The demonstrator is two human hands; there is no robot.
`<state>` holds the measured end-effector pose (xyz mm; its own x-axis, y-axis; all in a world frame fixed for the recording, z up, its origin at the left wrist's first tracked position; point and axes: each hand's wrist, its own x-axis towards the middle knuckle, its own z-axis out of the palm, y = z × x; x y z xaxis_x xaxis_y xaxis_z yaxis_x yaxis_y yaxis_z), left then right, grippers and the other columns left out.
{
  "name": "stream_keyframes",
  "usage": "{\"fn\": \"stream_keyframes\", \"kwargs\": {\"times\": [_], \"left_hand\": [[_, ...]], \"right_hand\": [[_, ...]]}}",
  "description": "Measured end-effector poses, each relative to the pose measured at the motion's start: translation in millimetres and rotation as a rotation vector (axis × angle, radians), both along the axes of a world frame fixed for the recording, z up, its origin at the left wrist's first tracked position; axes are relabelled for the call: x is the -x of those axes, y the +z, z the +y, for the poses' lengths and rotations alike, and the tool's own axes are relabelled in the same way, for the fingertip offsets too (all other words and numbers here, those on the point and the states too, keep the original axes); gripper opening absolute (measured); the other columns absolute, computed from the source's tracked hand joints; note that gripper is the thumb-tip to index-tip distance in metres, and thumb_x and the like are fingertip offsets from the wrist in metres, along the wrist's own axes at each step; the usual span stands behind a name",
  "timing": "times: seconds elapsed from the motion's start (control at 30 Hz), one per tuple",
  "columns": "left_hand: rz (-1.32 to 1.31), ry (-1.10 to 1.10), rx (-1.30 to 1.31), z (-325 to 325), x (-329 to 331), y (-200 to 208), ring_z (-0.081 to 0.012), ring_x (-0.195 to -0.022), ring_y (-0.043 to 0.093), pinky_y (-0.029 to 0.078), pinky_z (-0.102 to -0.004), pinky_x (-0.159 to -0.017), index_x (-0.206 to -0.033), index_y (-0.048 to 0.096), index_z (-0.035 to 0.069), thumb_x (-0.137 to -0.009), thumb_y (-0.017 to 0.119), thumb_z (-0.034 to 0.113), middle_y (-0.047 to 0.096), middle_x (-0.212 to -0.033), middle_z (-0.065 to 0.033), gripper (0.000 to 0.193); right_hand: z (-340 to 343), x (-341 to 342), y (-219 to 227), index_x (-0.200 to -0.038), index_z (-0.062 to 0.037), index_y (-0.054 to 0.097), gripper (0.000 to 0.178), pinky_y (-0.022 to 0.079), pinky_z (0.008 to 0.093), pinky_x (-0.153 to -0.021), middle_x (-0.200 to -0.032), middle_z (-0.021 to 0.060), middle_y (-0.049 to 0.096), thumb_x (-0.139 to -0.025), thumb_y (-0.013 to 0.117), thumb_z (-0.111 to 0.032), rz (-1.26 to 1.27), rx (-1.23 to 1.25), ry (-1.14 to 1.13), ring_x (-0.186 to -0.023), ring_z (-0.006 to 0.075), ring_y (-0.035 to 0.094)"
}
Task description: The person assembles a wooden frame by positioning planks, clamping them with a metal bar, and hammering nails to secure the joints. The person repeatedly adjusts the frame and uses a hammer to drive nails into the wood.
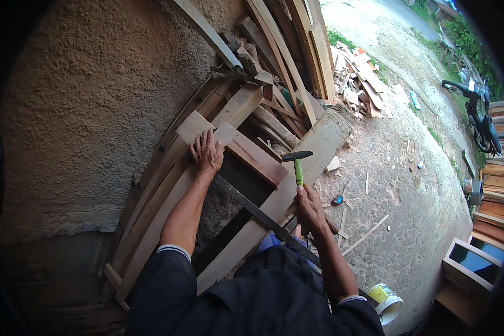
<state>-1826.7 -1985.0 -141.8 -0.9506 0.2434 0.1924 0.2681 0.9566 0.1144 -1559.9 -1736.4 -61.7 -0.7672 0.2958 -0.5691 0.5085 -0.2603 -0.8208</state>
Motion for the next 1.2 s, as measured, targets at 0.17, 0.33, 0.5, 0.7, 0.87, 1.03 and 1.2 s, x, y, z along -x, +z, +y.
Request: {"fn": "stream_keyframes", "kwargs": {"times": [0.17,0.33,0.5,0.7,0.87,1.03,1.2], "left_hand": [[-0.074,0.003,0.002,4.5,-5.1,14.2,-0.0356,-0.144,0.033,0.013,-0.0611,-0.120,-0.151,0.040,0.007,-0.094,0.053,0.056,0.043,-0.154,-0.0108,0.076],[-0.111,-0.020,0.002,5.7,-8.3,25.6,-0.0387,-0.144,0.032,0.013,-0.0629,-0.118,-0.153,0.037,0.006,-0.088,0.055,0.069,0.041,-0.154,-0.0157,0.091],[-0.074,-0.034,-0.024,2.1,-5.1,19.5,-0.0389,-0.144,0.032,0.013,-0.0627,-0.118,-0.153,0.037,0.006,-0.090,0.052,0.069,0.041,-0.155,-0.0152,0.090],[-0.063,-0.021,-0.011,1.1,-4.4,9.7,-0.0384,-0.144,0.032,0.012,-0.0620,-0.120,-0.153,0.037,0.008,-0.092,0.051,0.066,0.041,-0.156,-0.0128,0.086],[-0.046,-0.020,0.020,1.1,-3.3,7.4,-0.0374,-0.144,0.033,0.014,-0.0624,-0.118,-0.153,0.037,0.009,-0.093,0.049,0.068,0.041,-0.155,-0.0128,0.085],[-0.065,-0.012,0.019,0.9,-3.5,8.0,-0.0372,-0.145,0.032,0.013,-0.0627,-0.119,-0.153,0.037,0.009,-0.093,0.049,0.068,0.041,-0.155,-0.0124,0.086],[-0.067,-0.014,0.014,1.5,-3.0,9.1,-0.0378,-0.145,0.032,0.012,-0.0635,-0.119,-0.153,0.037,0.009,-0.091,0.051,0.068,0.042,-0.154,-0.0127,0.086]], "right_hand": [[2.2,10.5,9.6,-0.103,-0.0084,0.053,0.024,0.036,0.0235,-0.040,-0.069,-0.0043,0.046,-0.106,0.046,-0.031,0.018,-0.012,0.062,-0.047,0.0056,0.040],[10.8,31.5,6.2,-0.133,-0.0081,0.051,0.035,0.041,0.0274,-0.042,-0.070,-0.0025,0.047,-0.106,0.047,-0.031,0.029,-0.149,0.153,-0.050,0.0088,0.045],[16.2,35.1,6.4,-0.152,-0.0096,0.040,0.051,0.040,0.0262,-0.043,-0.069,-0.0029,0.046,-0.106,0.048,-0.031,0.010,-0.152,0.188,-0.051,0.0079,0.045],[70.2,18.9,-27.7,-0.149,-0.0068,0.042,0.050,0.042,0.0290,-0.046,-0.071,0.0004,0.049,-0.105,0.052,-0.029,-0.050,-0.311,0.066,-0.052,0.0106,0.046],[114.1,41.8,-103.0,-0.149,-0.0121,0.041,0.048,0.041,0.0325,-0.044,-0.067,0.0027,0.050,-0.106,0.050,-0.029,-0.096,-0.518,0.065,-0.052,0.0119,0.049],[113.3,53.7,-142.6,-0.156,-0.0090,0.026,0.060,0.053,0.0469,-0.059,-0.069,0.0202,0.064,-0.106,0.044,-0.037,-0.076,-0.919,0.174,-0.063,0.0354,0.066],[113.4,47.8,-110.3,-0.152,-0.0036,0.033,0.063,0.053,0.0509,-0.077,-0.096,0.0278,0.068,-0.104,0.044,-0.043,-0.264,-1.150,0.363,-0.091,0.0468,0.067]]}}
